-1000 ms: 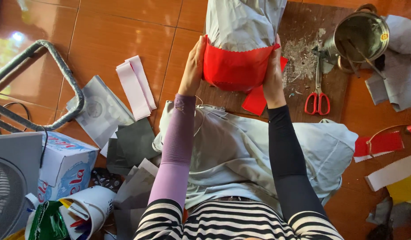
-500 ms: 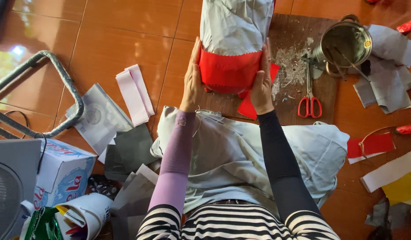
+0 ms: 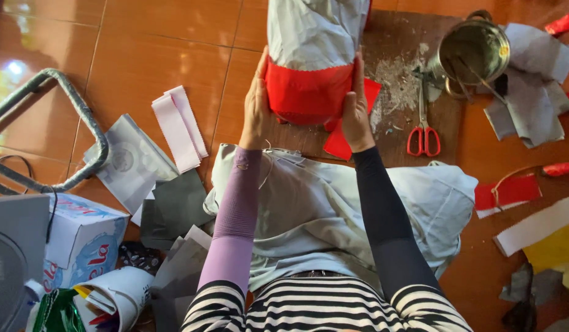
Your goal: Applying paper and glue to a bamboo frame to create a decorative figure.
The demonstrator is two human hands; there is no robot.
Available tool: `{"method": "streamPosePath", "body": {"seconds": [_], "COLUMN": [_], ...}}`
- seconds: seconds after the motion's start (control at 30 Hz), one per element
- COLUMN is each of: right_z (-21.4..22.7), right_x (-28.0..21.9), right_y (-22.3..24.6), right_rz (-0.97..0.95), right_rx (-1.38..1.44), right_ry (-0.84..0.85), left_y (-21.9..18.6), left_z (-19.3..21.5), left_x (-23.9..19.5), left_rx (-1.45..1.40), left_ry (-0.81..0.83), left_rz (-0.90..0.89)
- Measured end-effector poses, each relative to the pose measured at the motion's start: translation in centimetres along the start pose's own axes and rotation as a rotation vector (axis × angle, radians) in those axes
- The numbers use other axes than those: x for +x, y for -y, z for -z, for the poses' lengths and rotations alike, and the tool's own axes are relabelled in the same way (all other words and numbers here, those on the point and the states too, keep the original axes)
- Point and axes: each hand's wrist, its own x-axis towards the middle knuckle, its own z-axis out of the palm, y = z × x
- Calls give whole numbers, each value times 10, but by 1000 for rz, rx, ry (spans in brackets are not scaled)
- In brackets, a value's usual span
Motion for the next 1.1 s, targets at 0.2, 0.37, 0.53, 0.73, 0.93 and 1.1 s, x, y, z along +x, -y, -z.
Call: {"method": "streamPosePath", "body": {"seconds": [0.2,0.37,0.53,0.73,0.93,1.1], "right_z": [2,32,54,84,144,245], "right_x": [-4,-49,-92,-114,-148,-224], "right_y": [-4,-2,21,74,84,46], "right_rz": [-17,-158,-670,-336,-286,-349], "right_rx": [152,276,-129,-342,-649,-772], "right_ry": [39,-93,-258,11,79,-597], "left_y": [51,-10,16,8,10,6], "left_z": [43,40,83,90,144,164], "left_x": [-10,-58,-125,-112,-100,-105], "left_rx": [-275,167,1134,1158,975,993], "left_ry": [48,65,560,647,394,152], "left_rz": [83,215,40,193,452,248]}}
